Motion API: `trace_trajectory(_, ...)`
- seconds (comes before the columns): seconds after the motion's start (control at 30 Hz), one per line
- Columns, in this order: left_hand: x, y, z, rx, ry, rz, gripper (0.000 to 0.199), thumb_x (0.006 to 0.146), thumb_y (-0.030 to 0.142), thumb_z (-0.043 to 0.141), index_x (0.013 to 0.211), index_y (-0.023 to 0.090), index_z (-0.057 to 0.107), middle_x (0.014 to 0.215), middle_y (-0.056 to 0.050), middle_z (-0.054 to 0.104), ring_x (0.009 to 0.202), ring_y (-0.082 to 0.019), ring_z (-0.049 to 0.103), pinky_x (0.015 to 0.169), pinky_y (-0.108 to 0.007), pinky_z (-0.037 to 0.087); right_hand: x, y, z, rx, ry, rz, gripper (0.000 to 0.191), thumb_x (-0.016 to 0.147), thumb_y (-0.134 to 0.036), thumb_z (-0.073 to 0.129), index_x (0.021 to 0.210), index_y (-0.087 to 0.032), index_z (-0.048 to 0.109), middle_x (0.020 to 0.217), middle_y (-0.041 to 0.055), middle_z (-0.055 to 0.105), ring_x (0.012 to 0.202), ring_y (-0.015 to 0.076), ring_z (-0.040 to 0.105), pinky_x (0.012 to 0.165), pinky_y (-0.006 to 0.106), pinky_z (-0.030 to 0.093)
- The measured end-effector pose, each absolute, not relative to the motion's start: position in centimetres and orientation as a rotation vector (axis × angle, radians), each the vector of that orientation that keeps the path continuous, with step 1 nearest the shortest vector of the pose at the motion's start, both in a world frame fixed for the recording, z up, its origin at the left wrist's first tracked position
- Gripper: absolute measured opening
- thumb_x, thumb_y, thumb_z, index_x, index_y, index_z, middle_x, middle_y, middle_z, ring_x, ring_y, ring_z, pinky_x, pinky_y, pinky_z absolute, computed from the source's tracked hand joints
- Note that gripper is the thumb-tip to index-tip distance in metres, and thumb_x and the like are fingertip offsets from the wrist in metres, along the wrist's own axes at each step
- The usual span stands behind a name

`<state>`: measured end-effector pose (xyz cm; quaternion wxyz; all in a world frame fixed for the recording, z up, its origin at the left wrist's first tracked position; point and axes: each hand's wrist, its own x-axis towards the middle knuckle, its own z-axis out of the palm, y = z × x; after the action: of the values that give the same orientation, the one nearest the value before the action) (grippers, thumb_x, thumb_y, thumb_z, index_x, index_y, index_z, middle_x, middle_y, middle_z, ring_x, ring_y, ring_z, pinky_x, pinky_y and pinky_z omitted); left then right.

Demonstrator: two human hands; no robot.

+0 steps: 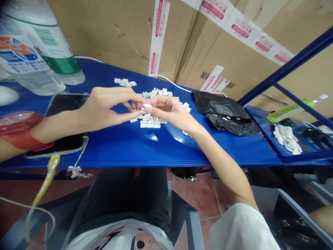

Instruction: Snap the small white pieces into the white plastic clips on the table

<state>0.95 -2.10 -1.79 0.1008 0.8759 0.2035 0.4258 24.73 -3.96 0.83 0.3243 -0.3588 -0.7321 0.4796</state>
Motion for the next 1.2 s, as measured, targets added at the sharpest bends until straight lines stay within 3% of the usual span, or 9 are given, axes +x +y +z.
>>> trace_trajectory(0.1, 1.0, -2.2, -1.7, 2.53, 0.634, 1.271, 0.02, 0.097, 0.033, 0.069, 0.111, 0.021, 0.077, 0.093, -0.004, 0.078, 0.08, -0.018, 0.075, 0.074, -0.028, 0.063, 26.5, -4.0, 2.6, -1.03, -2.219, 0.89, 0.034, 0.088, -0.049, 0.085, 0.097, -0.018, 0.074, 0.096, 0.0032, 0.074, 0.078, 0.0126, 0.061, 0.067, 0.028, 0.046)
trace_trajectory(0.2, 1.0, -2.0, -1.6, 2.477, 0.653, 1.248, 0.022, 0.094, 0.034, 0.071, 0.108, 0.018, 0.076, 0.095, -0.005, 0.079, 0.077, -0.017, 0.075, 0.073, -0.028, 0.063, 29.2, -3.7, 3.8, -1.211, -2.458, 0.606, 0.022, 0.09, -0.041, 0.08, 0.09, -0.02, 0.075, 0.089, 0.0033, 0.076, 0.077, 0.0151, 0.062, 0.067, 0.031, 0.046)
trace_trajectory(0.37, 0.8, -1.5, -1.6, 2.398, 0.709, 1.187, 0.021, 0.092, 0.037, 0.072, 0.102, 0.019, 0.075, 0.091, -0.005, 0.079, 0.074, -0.016, 0.074, 0.072, -0.028, 0.062, 31.5, -3.3, 3.6, -1.372, -2.734, 0.606, 0.007, 0.088, -0.028, 0.073, 0.089, -0.021, 0.074, 0.094, 0.0051, 0.079, 0.084, 0.0201, 0.071, 0.076, 0.036, 0.052)
trace_trajectory(0.53, 0.8, -1.3, -1.6, 2.341, 0.729, 1.175, 0.022, 0.09, 0.037, 0.075, 0.1, 0.018, 0.075, 0.092, -0.006, 0.079, 0.076, -0.017, 0.074, 0.073, -0.029, 0.062, 30.5, -3.5, 2.9, -1.394, -2.745, 0.492, 0.004, 0.087, -0.019, 0.069, 0.084, -0.021, 0.07, 0.087, 0.004, 0.076, 0.077, 0.0181, 0.067, 0.073, 0.035, 0.05)
trace_trajectory(0.67, 0.8, -1.5, -1.5, 2.359, 0.704, 1.146, 0.021, 0.09, 0.039, 0.076, 0.097, 0.019, 0.074, 0.09, -0.005, 0.079, 0.077, -0.018, 0.074, 0.074, -0.031, 0.062, 29.3, -4.2, 3.1, -1.266, -2.54, 0.553, 0.003, 0.089, -0.023, 0.072, 0.09, -0.021, 0.072, 0.085, 0.0036, 0.076, 0.076, 0.0173, 0.067, 0.073, 0.035, 0.052)
trace_trajectory(0.77, 0.8, -1.5, -1.5, 2.374, 0.712, 1.121, 0.021, 0.09, 0.041, 0.075, 0.095, 0.021, 0.074, 0.087, -0.002, 0.079, 0.076, -0.018, 0.075, 0.075, -0.03, 0.061, 28.1, -4.9, 3.1, -1.13, -2.404, 0.708, 0.015, 0.094, -0.031, 0.074, 0.103, -0.019, 0.076, 0.093, 0.0051, 0.079, 0.083, 0.0186, 0.072, 0.078, 0.035, 0.056)
trace_trajectory(0.97, 0.9, -1.5, -1.4, 2.347, 0.705, 1.108, 0.021, 0.088, 0.042, 0.075, 0.095, 0.021, 0.075, 0.084, -0.001, 0.079, 0.075, -0.017, 0.075, 0.076, -0.028, 0.061, 26.3, -5.6, 1.9, -0.946, -1.97, 0.645, 0.018, 0.095, -0.041, 0.079, 0.099, -0.023, 0.076, 0.097, 0.0062, 0.08, 0.087, 0.021, 0.075, 0.078, 0.038, 0.06)
trace_trajectory(1.1, 0.8, -1.4, -1.6, 2.329, 0.685, 1.125, 0.022, 0.088, 0.044, 0.078, 0.095, 0.023, 0.077, 0.081, -0.001, 0.079, 0.074, -0.018, 0.075, 0.076, -0.03, 0.062, 25.3, -5.4, 0.8, -0.939, -1.939, 0.51, 0.023, 0.093, -0.047, 0.08, 0.093, -0.025, 0.075, 0.11, 0.0083, 0.079, 0.109, 0.0264, 0.073, 0.087, 0.042, 0.061)
trace_trajectory(1.2, 0.8, -1.3, -1.7, 2.305, 0.668, 1.124, 0.023, 0.088, 0.044, 0.079, 0.096, 0.023, 0.078, 0.081, -0.001, 0.079, 0.074, -0.019, 0.075, 0.076, -0.03, 0.063, 24.6, -5.2, -0.2, -0.914, -1.963, 0.401, 0.017, 0.093, -0.043, 0.079, 0.092, -0.026, 0.076, 0.115, 0.0076, 0.078, 0.117, 0.0265, 0.07, 0.092, 0.043, 0.058)
